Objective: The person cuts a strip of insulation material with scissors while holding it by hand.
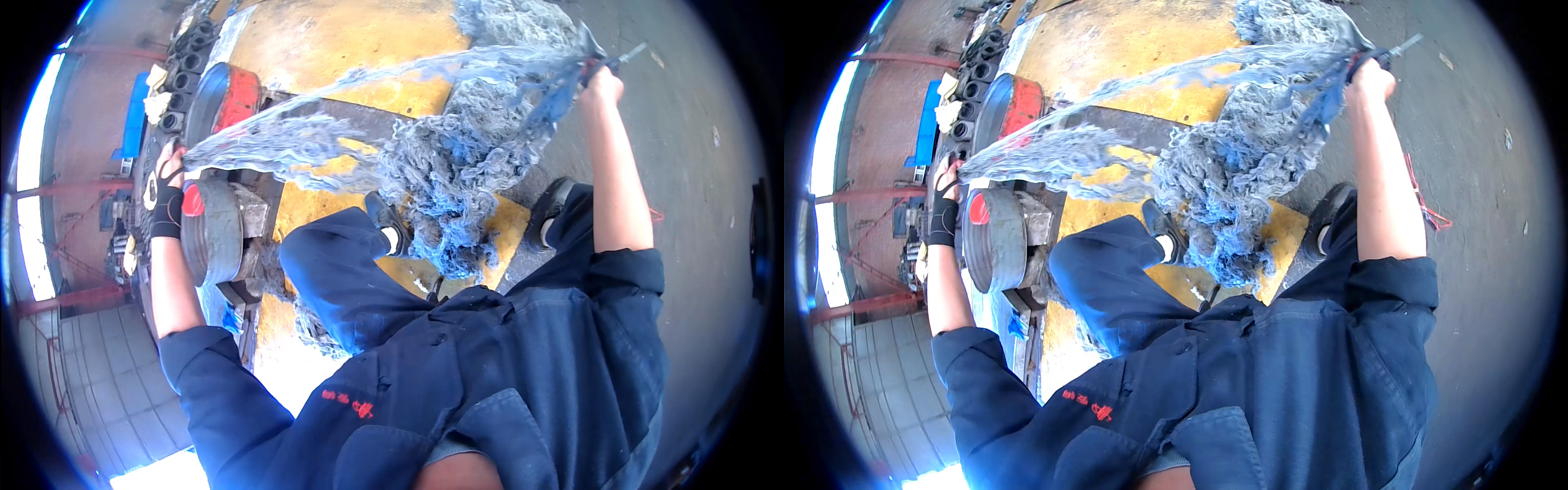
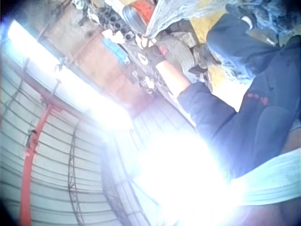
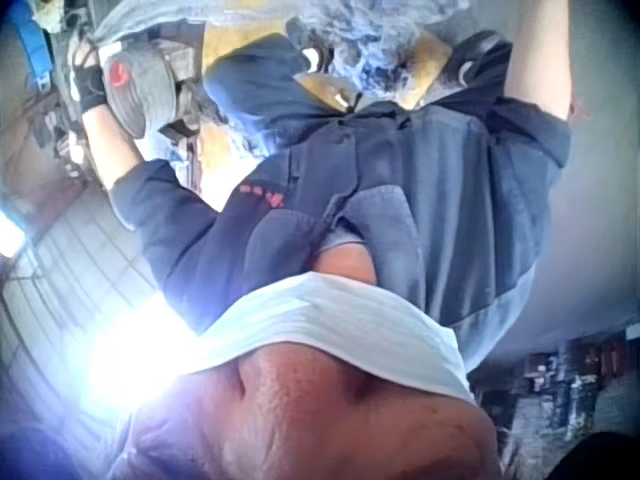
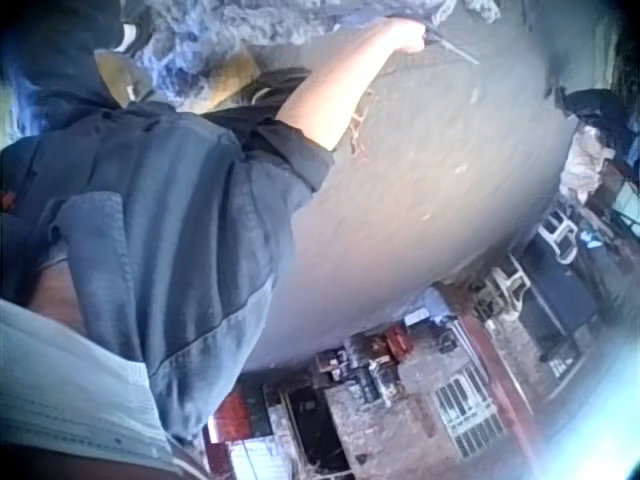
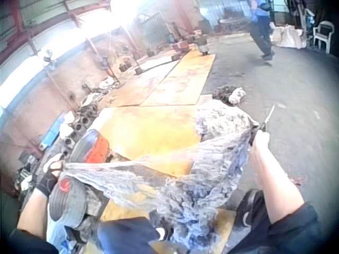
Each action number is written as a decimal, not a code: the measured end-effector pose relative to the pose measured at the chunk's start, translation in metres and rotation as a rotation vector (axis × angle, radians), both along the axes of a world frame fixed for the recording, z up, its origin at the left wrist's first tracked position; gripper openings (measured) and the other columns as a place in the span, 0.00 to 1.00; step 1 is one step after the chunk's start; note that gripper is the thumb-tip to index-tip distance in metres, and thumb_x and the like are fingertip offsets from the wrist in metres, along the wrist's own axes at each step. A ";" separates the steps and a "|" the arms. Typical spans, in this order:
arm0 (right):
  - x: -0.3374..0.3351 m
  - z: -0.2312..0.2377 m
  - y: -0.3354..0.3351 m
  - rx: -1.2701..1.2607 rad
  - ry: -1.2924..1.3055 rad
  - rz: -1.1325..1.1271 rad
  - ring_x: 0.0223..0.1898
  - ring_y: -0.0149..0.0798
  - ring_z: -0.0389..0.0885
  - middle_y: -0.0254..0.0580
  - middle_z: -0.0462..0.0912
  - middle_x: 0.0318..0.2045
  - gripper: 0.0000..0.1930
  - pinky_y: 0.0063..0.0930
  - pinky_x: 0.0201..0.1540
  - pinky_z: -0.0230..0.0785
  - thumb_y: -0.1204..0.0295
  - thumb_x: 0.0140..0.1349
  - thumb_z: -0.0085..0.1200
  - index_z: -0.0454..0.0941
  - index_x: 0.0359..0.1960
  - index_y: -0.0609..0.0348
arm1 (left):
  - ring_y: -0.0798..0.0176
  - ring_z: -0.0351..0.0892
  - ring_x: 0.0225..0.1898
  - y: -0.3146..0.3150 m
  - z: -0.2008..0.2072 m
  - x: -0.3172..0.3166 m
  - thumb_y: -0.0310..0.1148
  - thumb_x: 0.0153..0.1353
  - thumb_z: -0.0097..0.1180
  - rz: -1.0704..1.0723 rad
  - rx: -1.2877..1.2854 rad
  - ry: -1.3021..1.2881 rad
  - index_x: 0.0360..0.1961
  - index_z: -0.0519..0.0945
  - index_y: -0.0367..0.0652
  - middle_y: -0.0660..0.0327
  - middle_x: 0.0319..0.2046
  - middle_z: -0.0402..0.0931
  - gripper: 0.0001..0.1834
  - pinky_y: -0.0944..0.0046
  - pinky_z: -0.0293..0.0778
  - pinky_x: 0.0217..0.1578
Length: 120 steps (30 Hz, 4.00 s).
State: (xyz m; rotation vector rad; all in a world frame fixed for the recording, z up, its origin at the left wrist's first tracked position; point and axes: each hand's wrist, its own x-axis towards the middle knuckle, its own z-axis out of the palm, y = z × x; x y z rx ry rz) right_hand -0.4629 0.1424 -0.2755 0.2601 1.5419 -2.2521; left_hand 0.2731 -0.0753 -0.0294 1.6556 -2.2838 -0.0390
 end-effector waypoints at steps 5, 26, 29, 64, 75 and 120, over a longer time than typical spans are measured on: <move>-0.048 -0.026 0.018 -0.158 -0.238 -0.195 0.17 0.35 0.72 0.43 0.76 0.21 0.08 0.24 0.16 0.62 0.71 0.58 0.49 0.74 0.25 0.63 | 0.68 0.61 0.06 0.019 0.029 0.071 0.39 0.64 0.43 0.574 0.081 0.545 0.30 0.72 0.48 0.60 0.13 0.69 0.09 0.67 0.54 0.05; -0.043 -0.040 -0.010 -0.129 0.008 0.807 0.19 0.26 0.69 0.36 0.74 0.22 0.03 0.12 0.18 0.59 0.79 0.55 0.56 0.74 0.29 0.65 | 0.58 0.71 0.15 0.276 -0.066 0.307 0.45 0.54 0.61 0.918 -0.113 1.062 0.31 0.70 0.37 0.57 0.21 0.70 0.21 0.62 0.71 0.10; 0.044 -0.028 -0.012 -0.225 0.066 0.847 0.23 0.27 0.71 0.34 0.74 0.23 0.06 0.18 0.25 0.62 0.80 0.53 0.56 0.74 0.32 0.67 | 0.64 0.73 0.30 0.391 -0.020 0.421 0.41 0.57 0.54 1.028 0.095 0.580 0.41 0.78 0.39 0.57 0.32 0.74 0.17 0.57 0.75 0.29; 0.145 0.036 0.024 0.333 0.865 1.391 0.31 0.35 0.77 0.40 0.80 0.27 0.23 0.29 0.39 0.69 0.65 0.38 0.71 0.74 0.34 0.61 | 0.76 0.72 0.33 0.155 -0.070 -0.353 0.28 0.56 0.59 -0.388 0.560 0.596 0.40 0.79 0.34 0.67 0.32 0.77 0.11 0.76 0.66 0.35; 0.175 0.001 0.011 0.172 0.910 1.462 0.28 0.40 0.76 0.38 0.77 0.22 0.23 0.31 0.34 0.68 0.59 0.35 0.72 0.71 0.25 0.58 | 0.80 0.67 0.26 0.176 -0.004 -0.354 0.33 0.57 0.60 -0.275 0.481 0.680 0.38 0.80 0.39 0.71 0.27 0.74 0.10 0.79 0.59 0.26; 0.162 0.087 0.008 -0.600 0.311 1.505 0.24 0.24 0.76 0.34 0.78 0.29 0.09 0.16 0.31 0.70 0.74 0.52 0.61 0.71 0.29 0.57 | 0.67 0.69 0.48 0.186 -0.170 -0.392 0.23 0.37 0.72 -0.681 0.773 0.773 0.61 0.57 0.43 0.60 0.50 0.66 0.49 0.63 0.69 0.49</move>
